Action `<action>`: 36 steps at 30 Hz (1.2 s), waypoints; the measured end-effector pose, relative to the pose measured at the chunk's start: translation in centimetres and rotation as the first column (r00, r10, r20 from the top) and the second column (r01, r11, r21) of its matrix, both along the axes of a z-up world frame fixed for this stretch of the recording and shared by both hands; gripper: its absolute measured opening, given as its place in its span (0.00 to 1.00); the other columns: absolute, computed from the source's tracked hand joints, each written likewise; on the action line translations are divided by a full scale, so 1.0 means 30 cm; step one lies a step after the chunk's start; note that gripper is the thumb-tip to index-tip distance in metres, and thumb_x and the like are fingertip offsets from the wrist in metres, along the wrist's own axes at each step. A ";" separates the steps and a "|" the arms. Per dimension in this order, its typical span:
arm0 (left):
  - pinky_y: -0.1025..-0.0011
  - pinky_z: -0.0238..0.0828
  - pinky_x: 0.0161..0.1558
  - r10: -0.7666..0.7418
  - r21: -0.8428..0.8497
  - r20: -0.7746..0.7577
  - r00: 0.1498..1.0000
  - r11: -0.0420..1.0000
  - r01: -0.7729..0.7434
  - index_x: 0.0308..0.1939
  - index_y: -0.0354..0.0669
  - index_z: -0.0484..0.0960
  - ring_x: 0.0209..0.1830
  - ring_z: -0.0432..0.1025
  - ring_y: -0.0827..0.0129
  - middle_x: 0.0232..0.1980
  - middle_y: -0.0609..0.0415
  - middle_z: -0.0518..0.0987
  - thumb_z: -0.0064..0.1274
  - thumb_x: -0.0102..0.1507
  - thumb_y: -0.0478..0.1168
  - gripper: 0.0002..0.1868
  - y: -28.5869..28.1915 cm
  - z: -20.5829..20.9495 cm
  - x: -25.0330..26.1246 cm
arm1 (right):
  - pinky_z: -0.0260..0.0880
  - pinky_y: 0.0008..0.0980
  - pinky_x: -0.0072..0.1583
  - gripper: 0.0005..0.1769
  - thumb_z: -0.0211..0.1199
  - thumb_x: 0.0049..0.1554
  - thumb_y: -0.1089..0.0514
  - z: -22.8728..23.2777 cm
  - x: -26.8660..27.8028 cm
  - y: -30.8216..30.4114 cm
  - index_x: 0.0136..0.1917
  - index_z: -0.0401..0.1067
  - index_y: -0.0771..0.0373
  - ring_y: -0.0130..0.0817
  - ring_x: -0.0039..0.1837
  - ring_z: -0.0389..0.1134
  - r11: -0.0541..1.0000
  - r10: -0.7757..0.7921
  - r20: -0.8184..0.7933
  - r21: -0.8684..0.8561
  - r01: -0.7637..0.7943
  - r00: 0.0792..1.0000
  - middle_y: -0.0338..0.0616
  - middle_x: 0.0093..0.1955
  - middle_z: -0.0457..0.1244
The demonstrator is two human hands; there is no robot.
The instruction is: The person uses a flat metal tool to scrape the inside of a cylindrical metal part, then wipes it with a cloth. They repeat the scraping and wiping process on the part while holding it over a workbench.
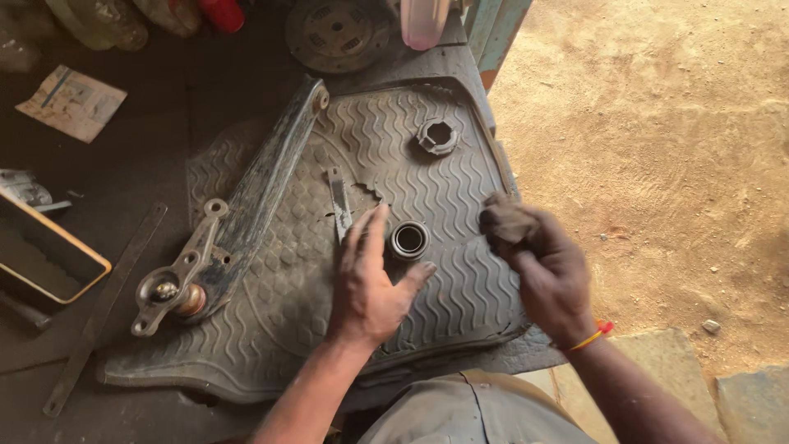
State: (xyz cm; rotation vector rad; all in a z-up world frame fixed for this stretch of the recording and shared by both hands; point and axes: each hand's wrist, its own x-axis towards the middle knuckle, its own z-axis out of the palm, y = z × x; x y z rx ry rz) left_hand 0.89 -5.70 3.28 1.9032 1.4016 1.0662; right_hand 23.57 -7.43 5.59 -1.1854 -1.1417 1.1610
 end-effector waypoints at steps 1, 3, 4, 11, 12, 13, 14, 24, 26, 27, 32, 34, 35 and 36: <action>0.53 0.61 0.66 -0.021 0.088 -0.058 0.998 0.996 0.026 0.72 0.26 0.63 0.69 0.63 0.41 0.69 0.30 0.67 0.67 0.57 0.52 0.48 0.018 -0.027 0.013 | 0.70 0.28 0.66 0.22 0.53 0.61 0.72 -0.001 0.027 0.014 0.69 0.66 0.66 0.29 0.64 0.68 0.999 -0.039 0.051 -0.019 0.040 0.998 0.45 0.65 0.67; 0.54 0.63 0.66 -0.025 0.112 -0.145 0.989 0.993 0.042 0.70 0.30 0.68 0.66 0.66 0.42 0.69 0.35 0.71 0.65 0.58 0.50 0.42 0.029 -0.078 0.046 | 0.72 0.28 0.63 0.22 0.55 0.60 0.71 0.009 0.060 0.038 0.68 0.68 0.67 0.29 0.63 0.69 0.999 -0.052 0.210 0.007 0.052 0.976 0.44 0.64 0.67; 0.54 0.64 0.66 -0.024 0.121 -0.189 0.982 0.991 0.047 0.69 0.32 0.71 0.64 0.67 0.42 0.68 0.37 0.73 0.64 0.58 0.49 0.39 0.031 -0.098 0.056 | 0.73 0.29 0.63 0.22 0.56 0.59 0.71 0.019 0.065 0.048 0.67 0.69 0.67 0.30 0.62 0.70 0.999 -0.024 0.312 0.043 0.011 0.950 0.44 0.64 0.66; 0.52 0.62 0.63 0.030 0.032 -0.189 0.982 0.999 -0.025 0.65 0.30 0.72 0.62 0.67 0.40 0.62 0.34 0.73 0.68 0.55 0.50 0.40 0.067 -0.123 0.064 | 0.74 0.31 0.62 0.22 0.61 0.62 0.64 0.058 -0.043 0.253 0.69 0.68 0.62 0.36 0.62 0.74 0.867 0.147 0.620 0.295 -0.403 0.770 0.45 0.62 0.68; 0.52 0.63 0.62 0.014 0.052 -0.205 0.979 0.999 -0.003 0.65 0.29 0.72 0.61 0.67 0.40 0.61 0.33 0.74 0.68 0.54 0.48 0.40 0.054 -0.118 0.073 | 0.75 0.30 0.62 0.21 0.61 0.64 0.64 0.055 -0.066 0.297 0.70 0.67 0.61 0.38 0.62 0.74 0.836 0.117 0.662 0.336 -0.433 0.740 0.45 0.62 0.68; 0.52 0.64 0.61 -0.003 0.071 -0.222 0.975 0.997 0.019 0.65 0.28 0.72 0.59 0.68 0.39 0.60 0.32 0.74 0.67 0.53 0.46 0.41 0.044 -0.114 0.079 | 0.74 0.31 0.64 0.23 0.58 0.62 0.66 0.044 -0.095 0.351 0.71 0.68 0.59 0.36 0.63 0.74 0.832 0.164 0.701 0.279 -0.479 0.694 0.42 0.64 0.68; 0.53 0.66 0.61 0.024 0.074 -0.174 0.984 0.997 -0.011 0.65 0.29 0.72 0.59 0.70 0.40 0.60 0.33 0.75 0.68 0.54 0.45 0.39 0.040 -0.114 0.083 | 0.73 0.31 0.65 0.26 0.55 0.61 0.67 0.027 -0.121 0.400 0.72 0.68 0.56 0.35 0.64 0.74 0.825 0.213 0.739 0.215 -0.523 0.640 0.40 0.65 0.69; 0.53 0.70 0.58 0.321 0.148 -0.116 0.940 0.942 -0.303 0.66 0.34 0.69 0.56 0.73 0.43 0.57 0.37 0.79 0.70 0.52 0.41 0.41 -0.029 -0.114 0.022 | 0.57 0.44 0.76 0.37 0.62 0.46 0.62 -0.154 -0.121 0.407 0.70 0.69 0.56 0.48 0.75 0.60 0.694 0.147 0.932 0.141 -0.706 0.331 0.49 0.74 0.61; 0.53 0.70 0.58 0.299 0.156 -0.118 0.947 0.947 -0.280 0.67 0.34 0.69 0.56 0.73 0.43 0.57 0.38 0.79 0.70 0.53 0.40 0.41 -0.025 -0.110 0.022 | 0.55 0.46 0.76 0.37 0.62 0.43 0.63 -0.155 -0.030 0.343 0.69 0.70 0.57 0.50 0.77 0.58 0.671 0.088 0.969 0.114 -0.732 0.232 0.48 0.73 0.60; 0.53 0.70 0.57 0.301 0.140 -0.121 0.946 0.949 -0.284 0.67 0.35 0.69 0.56 0.73 0.44 0.56 0.38 0.79 0.70 0.53 0.40 0.41 -0.023 -0.108 0.025 | 0.56 0.45 0.73 0.35 0.60 0.44 0.65 -0.148 0.041 0.299 0.67 0.71 0.57 0.49 0.75 0.58 0.687 0.113 0.974 0.067 -0.723 0.198 0.48 0.73 0.61; 0.54 0.70 0.56 0.275 0.128 -0.140 0.951 0.958 -0.258 0.67 0.36 0.68 0.55 0.73 0.45 0.56 0.41 0.80 0.71 0.52 0.40 0.42 -0.032 -0.100 0.026 | 0.70 0.37 0.58 0.16 0.54 0.61 0.68 -0.064 0.486 0.175 0.45 0.79 0.51 0.31 0.52 0.74 0.922 -0.116 0.932 0.229 -0.312 0.342 0.31 0.46 0.73; 0.54 0.70 0.56 0.245 0.119 -0.157 0.957 0.966 -0.228 0.67 0.36 0.68 0.54 0.73 0.45 0.55 0.42 0.80 0.71 0.51 0.40 0.43 -0.028 -0.085 0.025 | 0.75 0.29 0.48 0.22 0.43 0.71 0.67 -0.014 0.636 0.114 0.48 0.79 0.58 0.28 0.47 0.75 0.986 -0.118 0.893 0.055 0.155 0.433 0.37 0.45 0.73; 0.55 0.71 0.56 0.178 0.108 -0.153 0.972 0.981 -0.162 0.69 0.35 0.67 0.55 0.73 0.45 0.56 0.41 0.80 0.71 0.52 0.40 0.44 -0.027 -0.075 0.026 | 0.75 0.30 0.48 0.19 0.47 0.69 0.70 0.002 0.683 0.066 0.53 0.79 0.60 0.31 0.49 0.75 0.962 -0.196 0.891 0.095 0.254 0.410 0.40 0.48 0.72; 0.56 0.71 0.56 0.111 0.101 -0.151 0.982 0.990 -0.097 0.70 0.35 0.65 0.57 0.73 0.44 0.57 0.41 0.79 0.71 0.53 0.40 0.45 -0.025 -0.065 0.029 | 0.75 0.31 0.48 0.18 0.50 0.68 0.73 0.014 0.714 0.013 0.57 0.79 0.61 0.33 0.51 0.74 0.927 -0.273 0.883 0.136 0.349 0.382 0.43 0.52 0.72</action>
